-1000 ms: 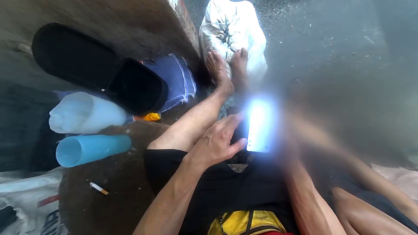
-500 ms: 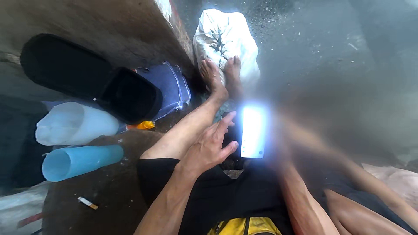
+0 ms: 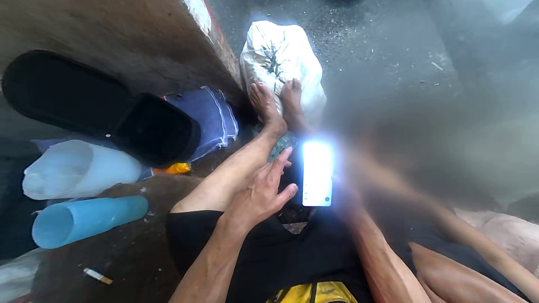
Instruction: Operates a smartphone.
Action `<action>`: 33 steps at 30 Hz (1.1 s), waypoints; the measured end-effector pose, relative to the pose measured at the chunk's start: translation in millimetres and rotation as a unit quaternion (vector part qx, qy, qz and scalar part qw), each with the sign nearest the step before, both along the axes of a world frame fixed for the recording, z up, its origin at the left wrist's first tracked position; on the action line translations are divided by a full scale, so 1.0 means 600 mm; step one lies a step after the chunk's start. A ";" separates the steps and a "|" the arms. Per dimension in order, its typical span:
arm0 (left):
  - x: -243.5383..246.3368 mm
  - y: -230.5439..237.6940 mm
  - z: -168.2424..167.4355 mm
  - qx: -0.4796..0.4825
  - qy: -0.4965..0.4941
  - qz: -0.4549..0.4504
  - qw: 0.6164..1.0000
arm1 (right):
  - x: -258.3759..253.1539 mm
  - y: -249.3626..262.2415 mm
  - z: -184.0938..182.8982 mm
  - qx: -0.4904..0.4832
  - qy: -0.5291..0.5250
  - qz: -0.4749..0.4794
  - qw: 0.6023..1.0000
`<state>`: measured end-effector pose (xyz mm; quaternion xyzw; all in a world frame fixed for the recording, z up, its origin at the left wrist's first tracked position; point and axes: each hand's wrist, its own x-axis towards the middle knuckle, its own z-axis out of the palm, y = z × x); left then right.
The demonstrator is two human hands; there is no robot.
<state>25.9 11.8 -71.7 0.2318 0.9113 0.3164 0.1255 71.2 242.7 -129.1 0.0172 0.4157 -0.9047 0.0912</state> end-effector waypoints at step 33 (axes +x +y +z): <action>0.010 0.013 0.003 0.041 -0.011 -0.076 0.996 | 0.001 0.004 -0.024 0.008 0.009 -0.005 1.000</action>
